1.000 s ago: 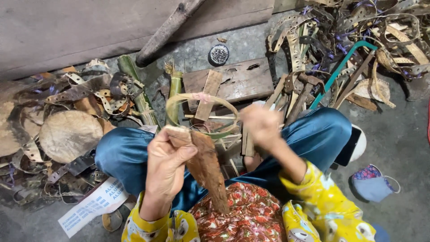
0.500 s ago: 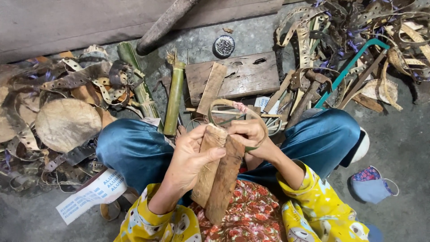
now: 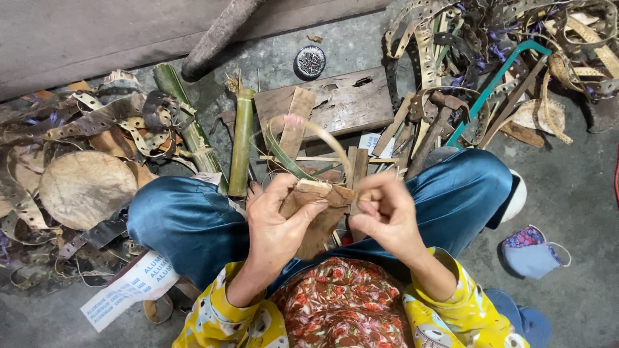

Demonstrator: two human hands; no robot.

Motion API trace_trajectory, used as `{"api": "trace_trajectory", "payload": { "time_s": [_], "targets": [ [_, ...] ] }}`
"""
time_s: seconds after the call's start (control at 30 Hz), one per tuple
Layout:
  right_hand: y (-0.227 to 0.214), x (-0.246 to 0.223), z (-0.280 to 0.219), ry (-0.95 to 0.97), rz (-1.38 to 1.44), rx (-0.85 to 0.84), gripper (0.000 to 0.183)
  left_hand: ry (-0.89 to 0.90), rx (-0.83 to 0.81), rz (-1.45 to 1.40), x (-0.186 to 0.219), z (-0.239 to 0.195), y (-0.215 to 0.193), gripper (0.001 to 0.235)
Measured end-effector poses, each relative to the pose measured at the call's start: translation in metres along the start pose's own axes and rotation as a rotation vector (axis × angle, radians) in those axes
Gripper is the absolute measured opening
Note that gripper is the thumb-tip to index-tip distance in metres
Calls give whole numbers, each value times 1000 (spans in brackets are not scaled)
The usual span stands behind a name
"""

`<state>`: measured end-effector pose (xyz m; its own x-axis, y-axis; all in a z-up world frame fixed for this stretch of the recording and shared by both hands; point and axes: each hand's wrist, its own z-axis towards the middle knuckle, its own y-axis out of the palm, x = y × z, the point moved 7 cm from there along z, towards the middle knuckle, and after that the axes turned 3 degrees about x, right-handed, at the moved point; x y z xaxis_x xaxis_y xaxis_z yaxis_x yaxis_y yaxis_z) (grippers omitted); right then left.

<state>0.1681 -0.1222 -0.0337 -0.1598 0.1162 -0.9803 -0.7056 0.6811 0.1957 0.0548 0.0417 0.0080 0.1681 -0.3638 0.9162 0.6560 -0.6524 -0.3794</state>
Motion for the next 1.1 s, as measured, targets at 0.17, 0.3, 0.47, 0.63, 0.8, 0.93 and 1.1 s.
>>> {"api": "trace_trajectory", "payload": {
  "time_s": [0.17, 0.3, 0.47, 0.63, 0.8, 0.93, 1.1],
  "targets": [
    [-5, -38, 9, -201, -402, 42, 70, -146, -25, -377, 16, 0, 0, 48],
    [3, -58, 12, -214, -433, -20, 36, -84, 60, -483, 20, -10, 19, 65],
    [-18, -21, 7, -133, -199, -1, 26, -61, 91, -519, 31, -11, 18, 67],
    [-14, -22, 3, -127, -122, 142, 28, -44, 180, -570, 16, -24, 35, 68],
    [-4, -34, 5, -141, -26, 263, 30, 10, 273, -555, 22, -24, 41, 60],
    [-6, -34, 9, -154, 11, 335, 29, -32, 88, -528, 28, -15, 48, 83],
    [-21, -32, 15, -154, -110, 273, 25, -134, -50, -794, 13, -10, 46, 104]
  ]
}}
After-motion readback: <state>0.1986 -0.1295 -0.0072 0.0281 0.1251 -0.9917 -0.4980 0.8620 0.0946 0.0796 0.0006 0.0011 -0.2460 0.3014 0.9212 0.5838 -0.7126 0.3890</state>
